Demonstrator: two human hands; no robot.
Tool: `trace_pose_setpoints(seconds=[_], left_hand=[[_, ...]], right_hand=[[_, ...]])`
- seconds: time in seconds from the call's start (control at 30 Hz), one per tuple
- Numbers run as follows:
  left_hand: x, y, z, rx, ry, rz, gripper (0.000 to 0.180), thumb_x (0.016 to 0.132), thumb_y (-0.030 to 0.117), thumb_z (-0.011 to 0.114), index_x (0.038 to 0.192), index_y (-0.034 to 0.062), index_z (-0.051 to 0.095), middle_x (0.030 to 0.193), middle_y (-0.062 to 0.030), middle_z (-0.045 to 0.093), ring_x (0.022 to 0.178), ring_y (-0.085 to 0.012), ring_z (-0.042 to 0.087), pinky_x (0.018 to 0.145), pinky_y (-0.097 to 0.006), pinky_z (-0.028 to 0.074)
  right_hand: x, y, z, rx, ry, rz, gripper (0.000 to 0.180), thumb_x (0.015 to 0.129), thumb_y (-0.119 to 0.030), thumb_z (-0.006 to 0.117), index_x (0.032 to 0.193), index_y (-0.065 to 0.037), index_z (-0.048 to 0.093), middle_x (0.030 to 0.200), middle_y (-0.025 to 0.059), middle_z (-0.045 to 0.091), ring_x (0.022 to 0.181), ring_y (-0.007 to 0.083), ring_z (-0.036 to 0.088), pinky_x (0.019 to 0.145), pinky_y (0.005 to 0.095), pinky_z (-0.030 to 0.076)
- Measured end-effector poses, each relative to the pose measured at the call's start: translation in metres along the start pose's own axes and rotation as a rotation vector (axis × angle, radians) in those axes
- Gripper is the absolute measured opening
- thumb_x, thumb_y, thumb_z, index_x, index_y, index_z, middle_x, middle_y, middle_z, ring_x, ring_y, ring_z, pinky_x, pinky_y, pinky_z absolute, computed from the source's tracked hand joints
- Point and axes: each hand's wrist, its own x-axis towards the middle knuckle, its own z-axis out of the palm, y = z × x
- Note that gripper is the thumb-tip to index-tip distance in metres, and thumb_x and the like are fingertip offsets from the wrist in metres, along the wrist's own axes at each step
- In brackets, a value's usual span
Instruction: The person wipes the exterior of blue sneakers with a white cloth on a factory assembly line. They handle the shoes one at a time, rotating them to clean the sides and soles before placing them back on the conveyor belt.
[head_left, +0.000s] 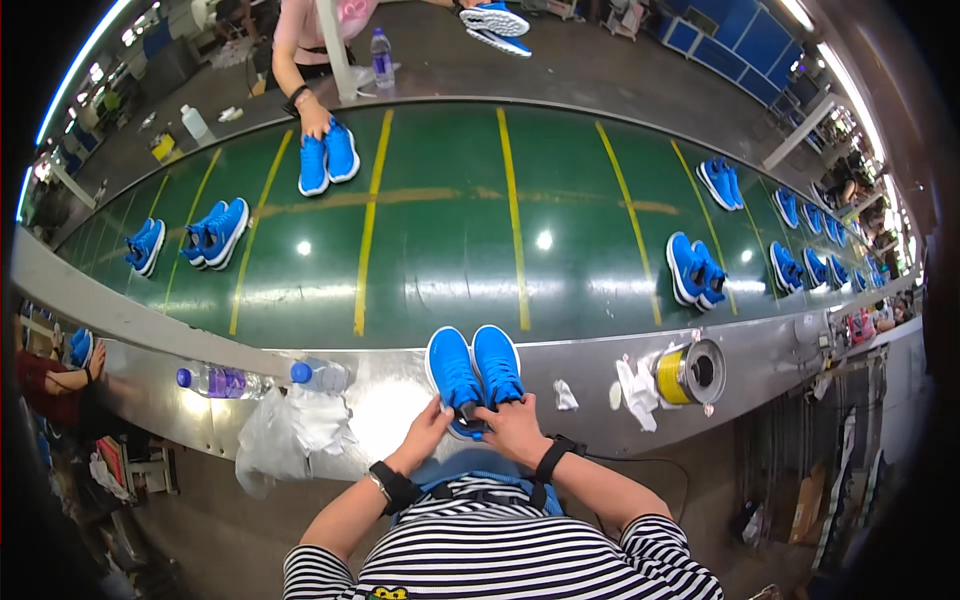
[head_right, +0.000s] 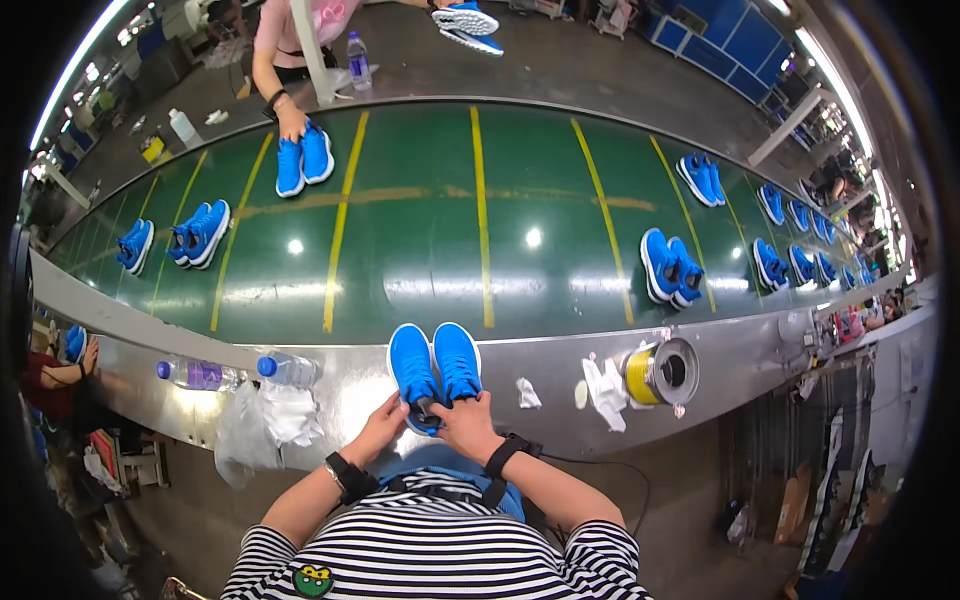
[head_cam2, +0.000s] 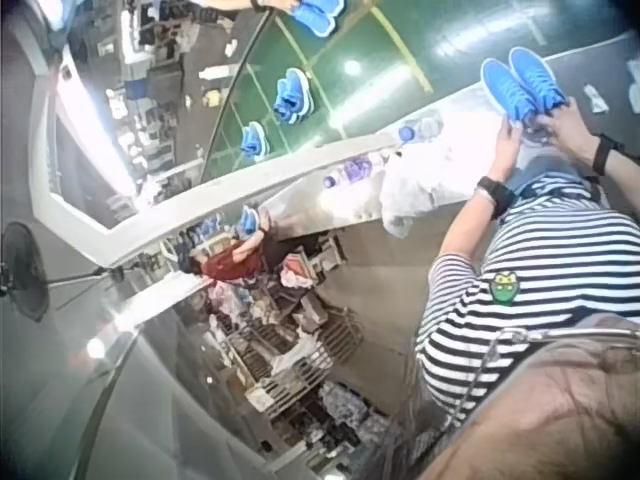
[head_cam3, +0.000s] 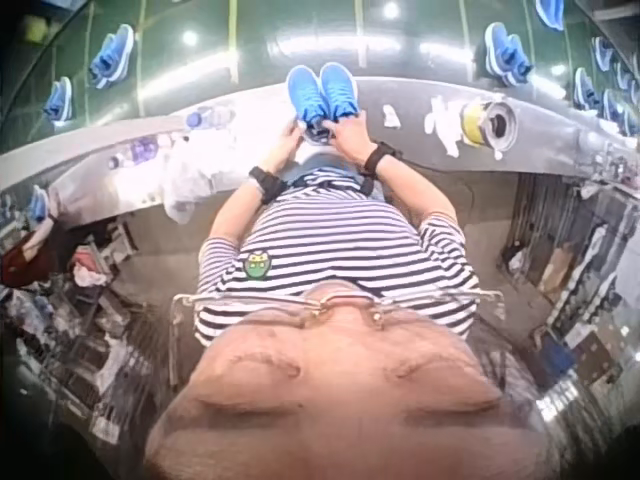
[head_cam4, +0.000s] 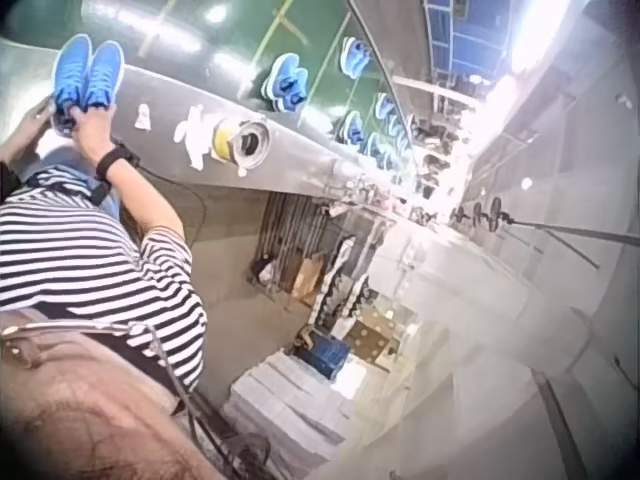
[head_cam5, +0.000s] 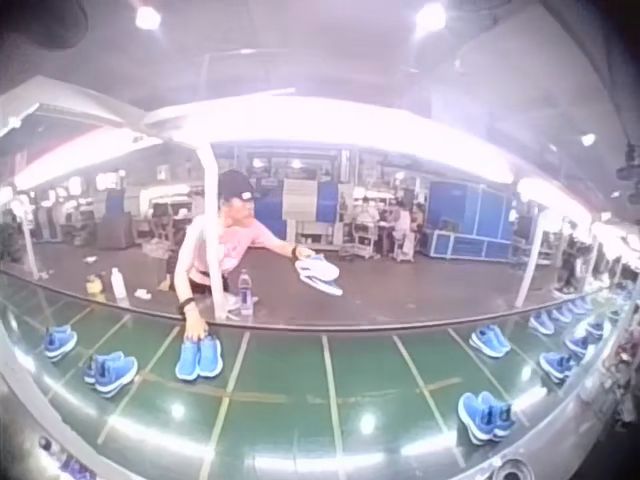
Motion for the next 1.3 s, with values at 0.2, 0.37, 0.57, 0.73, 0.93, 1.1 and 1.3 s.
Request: trace_pose_setpoints(seconds=[0.2,0.37,0.57,0.73,0.93,1.1,1.3], left_hand=[[-0.003,-0.008,-0.004,0.09,0.008,0.074,0.044,0.086,0.028,0.052,0.118,-0.0016,0.047,0.111,-0.0127,0.054,0.102,-0.0181,0.05,0.087,-0.028,0.04],[-0.022,-0.057,-0.031,0.341,0.202,0.159,0.04,0.083,0.029,0.053,0.112,0.0014,0.053,0.1,-0.0119,0.061,0.092,-0.0187,0.057,0.081,-0.028,0.043],[-0.112,-0.089,-0.107,0.36,0.868,0.073,0.027,0.081,0.019,0.056,0.1,0.0007,0.059,0.087,-0.0087,0.062,0.077,-0.0141,0.058,0.067,-0.028,0.047],[-0.163,-0.069,-0.228,-0.282,1.36,0.209,0.019,0.083,0.008,0.046,0.1,0.0045,0.052,0.068,-0.0002,0.05,0.052,-0.0083,0.044,0.044,-0.023,0.037],[-0.135,-0.003,-0.416,0.341,1.59,0.669,0.022,0.077,0.007,0.051,0.099,0.0043,0.056,0.079,-0.0044,0.054,0.071,-0.0134,0.051,0.062,-0.026,0.044],[-0.077,0.103,-0.448,0.554,1.065,0.583,0.028,0.072,0.011,0.054,0.1,0.0095,0.058,0.084,-0.0132,0.054,0.081,-0.0269,0.053,0.073,-0.035,0.044],[0.014,0.162,-0.467,0.846,0.78,0.393,0.045,0.072,0.02,0.063,0.115,0.0188,0.051,0.111,-0.0206,0.038,0.102,-0.0372,0.041,0.088,-0.043,0.039]], right_hand=[[0.053,0.097,-0.048,0.006,0.37,-0.129,0.031,0.058,-0.027,0.071,0.086,-0.02,0.062,0.08,0.0026,0.054,0.083,0.0204,0.051,0.079,0.0412,0.03],[0.12,0.215,-0.044,-0.142,0.492,0.049,0.034,0.059,-0.024,0.072,0.091,-0.019,0.062,0.087,0.007,0.054,0.09,0.0252,0.05,0.083,0.0453,0.032],[0.14,0.214,-0.06,0.029,0.193,0.37,0.05,0.057,-0.02,0.075,0.104,-0.019,0.058,0.101,0.0152,0.05,0.1,0.0342,0.046,0.088,0.048,0.034],[0.138,0.171,-0.091,0.045,0.346,0.257,0.051,0.06,-0.018,0.072,0.106,-0.009,0.053,0.102,0.0165,0.048,0.097,0.0323,0.047,0.085,0.0404,0.039],[0.162,0.006,-0.141,0.52,0.329,-0.09,0.042,0.068,-0.013,0.069,0.105,-0.002,0.053,0.097,0.0116,0.054,0.088,0.0198,0.055,0.08,0.0315,0.044],[0.171,-0.214,-0.19,0.816,0.542,-0.489,0.05,0.067,-0.017,0.074,0.107,0.001,0.05,0.103,0.0092,0.051,0.097,0.0186,0.051,0.085,0.0322,0.042],[0.198,-0.324,-0.174,0.885,0.513,-0.607,0.051,0.076,-0.03,0.064,0.105,0.002,0.039,0.102,0.0145,0.046,0.086,0.0202,0.052,0.077,0.0342,0.044]])
